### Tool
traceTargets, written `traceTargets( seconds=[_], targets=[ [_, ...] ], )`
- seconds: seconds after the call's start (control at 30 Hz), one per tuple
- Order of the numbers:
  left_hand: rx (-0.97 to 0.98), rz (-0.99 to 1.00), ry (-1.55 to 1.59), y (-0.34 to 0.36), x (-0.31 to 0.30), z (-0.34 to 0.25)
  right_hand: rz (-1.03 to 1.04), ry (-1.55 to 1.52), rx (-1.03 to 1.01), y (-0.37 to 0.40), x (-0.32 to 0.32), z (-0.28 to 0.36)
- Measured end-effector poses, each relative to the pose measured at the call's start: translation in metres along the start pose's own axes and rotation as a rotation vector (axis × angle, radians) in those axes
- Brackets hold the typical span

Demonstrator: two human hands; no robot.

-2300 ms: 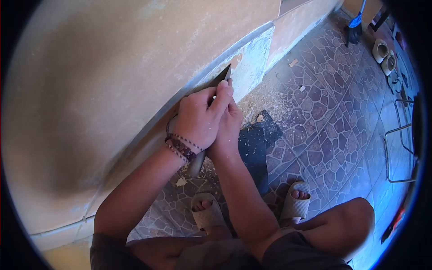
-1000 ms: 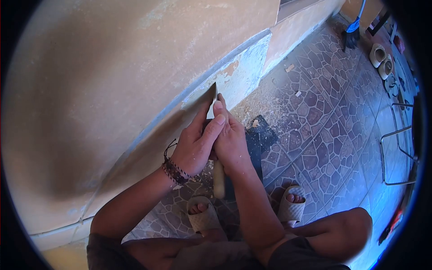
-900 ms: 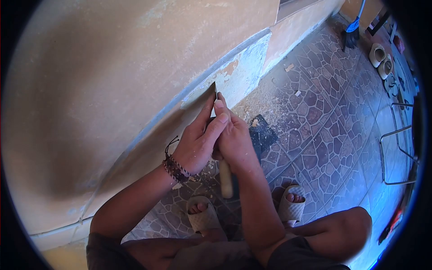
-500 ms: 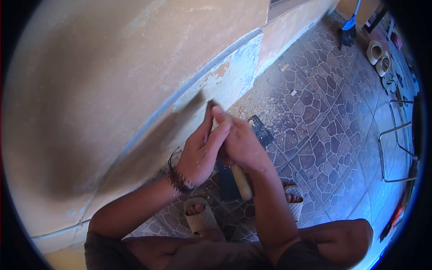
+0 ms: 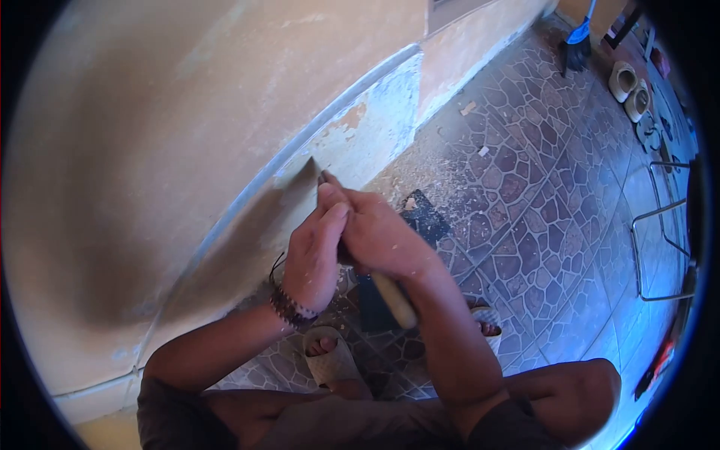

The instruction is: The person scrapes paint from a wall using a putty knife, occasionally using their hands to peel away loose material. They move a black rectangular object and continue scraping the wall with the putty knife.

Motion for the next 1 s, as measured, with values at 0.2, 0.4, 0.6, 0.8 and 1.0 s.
traceTargets(
  seconds=[0.2, 0.4, 0.6, 0.8, 1.0],
  targets=[
    [0.084, -0.005, -0.190, -0.012, 0.010, -0.018, -0.116, -0.082, -0.009, 0.000, -0.012, -0.008],
    [0.125, -0.006, -0.252, -0.020, 0.003, -0.028, -0.272, -0.084, -0.106, -0.003, -0.014, 0.005],
    [0.180, -0.093, -0.209, -0.001, -0.010, -0.025, -0.260, 0.213, -0.167, 0.008, -0.005, 0.025],
    [0.141, -0.060, -0.181, -0.005, 0.009, -0.031, -0.241, 0.084, -0.183, 0.010, -0.021, 0.024],
    [0.151, -0.118, -0.207, -0.013, -0.001, -0.033, -0.183, -0.022, -0.094, 0.000, -0.013, 0.018]
  ],
)
Point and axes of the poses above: each hand's wrist, its own y-axis away from the middle knuckle, its own x-axis out of the palm, z = x × y, the point moved 10 cm from there along -y, towards the middle knuckle, and after that the axes turned 1 degree about x, right-handed, at the moved point
